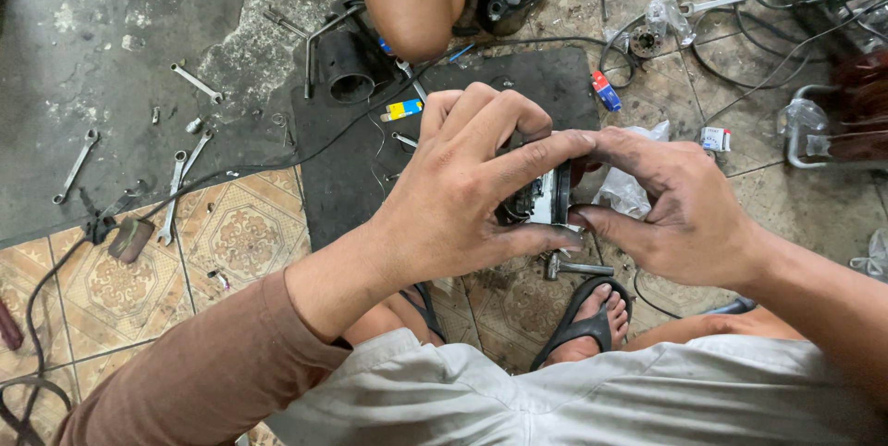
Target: The person disassembles a small electric motor, removes the rotor and stator, and uses a rotary tool to clean the stator interior. They then inspect the rotor and stator components and place them on the floor.
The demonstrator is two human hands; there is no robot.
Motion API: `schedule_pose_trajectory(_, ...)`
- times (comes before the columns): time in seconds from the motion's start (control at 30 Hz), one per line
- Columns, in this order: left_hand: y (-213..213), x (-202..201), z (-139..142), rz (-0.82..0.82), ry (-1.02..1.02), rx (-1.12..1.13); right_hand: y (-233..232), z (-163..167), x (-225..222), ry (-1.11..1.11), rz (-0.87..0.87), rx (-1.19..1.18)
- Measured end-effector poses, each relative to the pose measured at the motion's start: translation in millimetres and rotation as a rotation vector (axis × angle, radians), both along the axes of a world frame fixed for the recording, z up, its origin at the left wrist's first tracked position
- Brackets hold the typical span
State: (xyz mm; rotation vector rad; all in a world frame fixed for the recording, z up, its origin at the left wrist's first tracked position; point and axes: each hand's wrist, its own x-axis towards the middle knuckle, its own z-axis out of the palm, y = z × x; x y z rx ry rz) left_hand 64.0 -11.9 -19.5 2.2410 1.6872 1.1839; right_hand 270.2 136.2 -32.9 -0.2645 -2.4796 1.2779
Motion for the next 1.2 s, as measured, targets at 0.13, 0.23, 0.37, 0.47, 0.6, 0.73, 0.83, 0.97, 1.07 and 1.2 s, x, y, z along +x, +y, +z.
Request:
schedule_pose_trajectory(0.13,-1,-1,1,-0.003,-0.021,-0.022,0,6,0,0.001,-0.009,0.069)
schedule_pose_trajectory(0.23,-2,-5,1,-0.018,-0.036,-0.045,0,11,1,0.026,-0.038,0.111)
schedule_pose_trajectory(0.37,-2,-9,1,-0.035,-0.003,-0.047,1,15,2,0.041,-0.080,0.168)
schedule_pose_trajectory(0.47,-2,-10,1,-0.036,0.011,-0.014,0,15,2,0.053,-0.080,0.182)
schedule_pose_trajectory(0.6,-2,-9,1,-0.019,0.036,0.006,0,14,2,0.101,-0.078,0.174)
schedule_pose_trajectory(0.73,-3,-7,1,-0.011,0.027,0.006,-1,16,4,0.057,-0.128,0.222)
schedule_pose_trajectory(0.83,-3,-7,2,-0.016,0.019,0.008,-2,17,4,0.059,-0.133,0.215)
schedule_pose_trajectory(0.97,-1,-6,4,-0.014,0.028,0.014,-2,19,4,0.072,-0.129,0.208)
schedule_pose_trajectory(1.07,0,-7,4,0.004,0.053,-0.004,1,20,3,0.086,-0.111,0.215)
schedule_pose_trajectory(1.2,-4,-10,4,0.051,0.007,-0.076,3,24,1,0.095,-0.062,0.207)
